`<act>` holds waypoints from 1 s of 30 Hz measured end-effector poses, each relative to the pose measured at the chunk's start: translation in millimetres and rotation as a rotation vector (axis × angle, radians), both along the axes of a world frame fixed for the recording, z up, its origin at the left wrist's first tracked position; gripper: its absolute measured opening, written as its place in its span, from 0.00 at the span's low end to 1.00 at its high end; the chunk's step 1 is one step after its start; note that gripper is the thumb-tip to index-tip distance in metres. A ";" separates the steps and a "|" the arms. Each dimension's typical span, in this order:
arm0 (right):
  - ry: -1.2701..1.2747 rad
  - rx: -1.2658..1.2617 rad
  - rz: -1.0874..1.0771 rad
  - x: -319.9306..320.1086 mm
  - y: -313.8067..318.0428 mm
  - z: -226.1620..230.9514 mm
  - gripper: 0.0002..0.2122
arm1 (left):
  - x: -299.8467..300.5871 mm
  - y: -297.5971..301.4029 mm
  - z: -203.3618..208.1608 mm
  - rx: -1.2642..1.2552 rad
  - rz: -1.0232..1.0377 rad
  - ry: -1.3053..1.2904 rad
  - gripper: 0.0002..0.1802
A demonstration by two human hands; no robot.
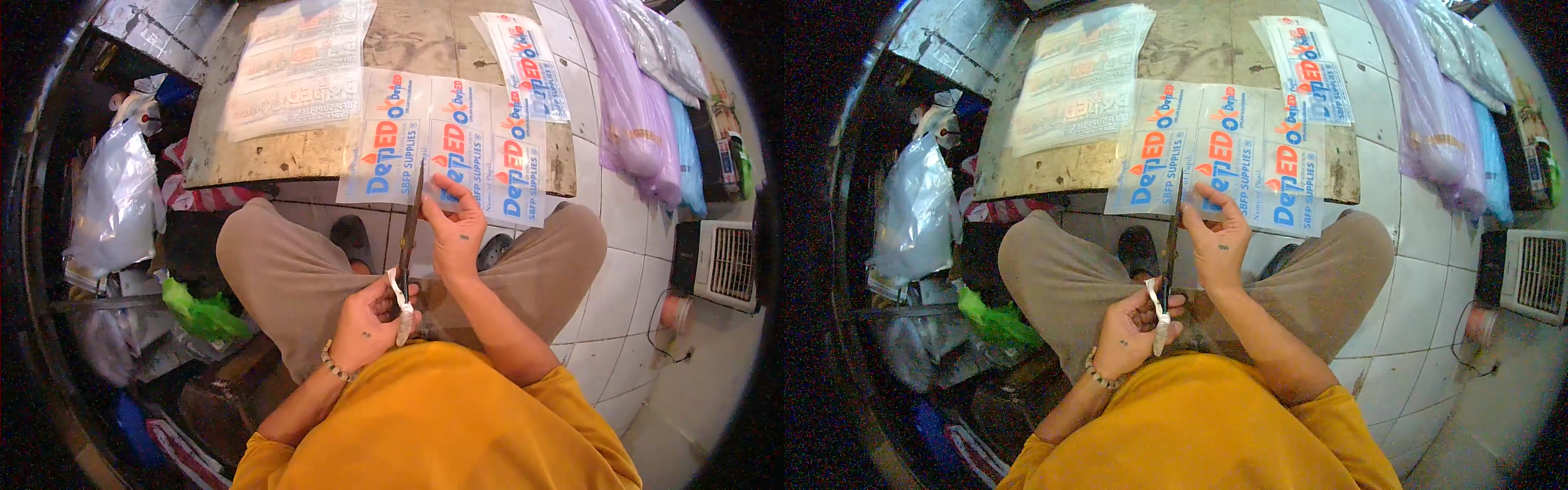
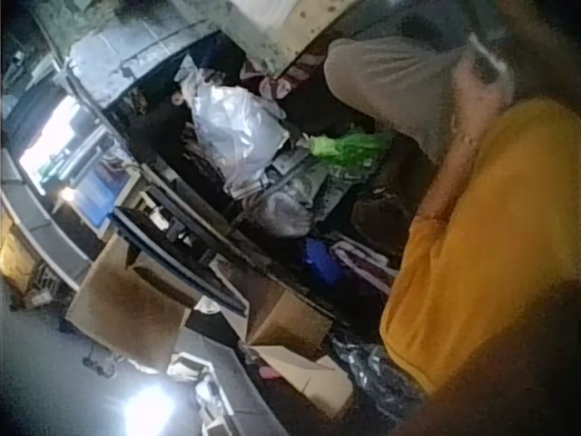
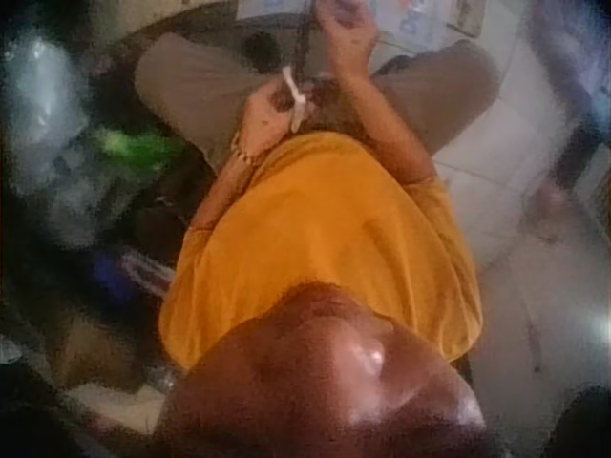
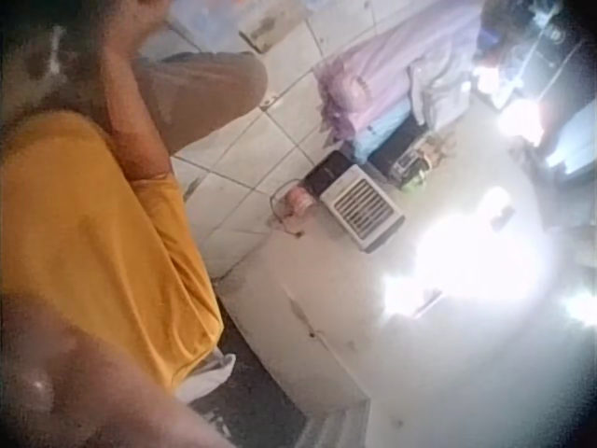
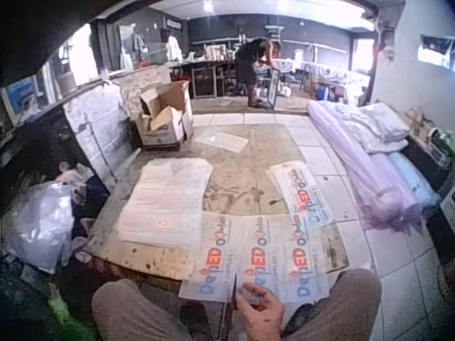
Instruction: The person cuts printed plastic sheets using scissors and organizes the cut pieces into stacks on the table.
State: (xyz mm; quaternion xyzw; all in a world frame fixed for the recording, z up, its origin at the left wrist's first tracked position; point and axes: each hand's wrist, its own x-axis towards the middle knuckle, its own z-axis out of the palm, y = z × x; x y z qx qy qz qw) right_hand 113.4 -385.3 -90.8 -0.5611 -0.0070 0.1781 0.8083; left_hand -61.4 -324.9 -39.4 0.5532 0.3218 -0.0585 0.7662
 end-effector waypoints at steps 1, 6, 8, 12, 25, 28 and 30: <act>0.001 -0.001 0.000 -0.1 0.4 -0.8 0.16 | 0.1 0.5 -0.8 -0.005 -0.004 -0.003 0.44; -0.001 -0.064 -0.007 -2.1 1.5 -4.0 0.16 | 1.8 -1.7 2.4 -0.018 0.052 -0.041 0.36; 0.004 -0.048 -0.001 -1.9 1.1 -6.0 0.16 | 2.3 -2.7 4.2 -0.042 0.082 -0.025 0.34; 0.004 -0.053 0.005 -0.9 -0.9 -13.4 0.16 | -0.1 -1.8 3.2 -0.031 0.061 -0.004 0.33; -0.021 -0.034 -0.076 -1.5 -5.0 -6.0 0.19 | 2.2 -8.0 0.1 0.009 0.087 -0.050 0.42; 0.037 -0.078 -0.026 -5.4 -8.6 -0.8 0.19 | 12.2 -5.8 4.6 0.039 0.087 -0.082 0.42; -0.001 -0.051 -0.044 -5.7 -8.6 -2.4 0.19 | 16.7 -5.3 6.3 0.037 0.089 -0.087 0.41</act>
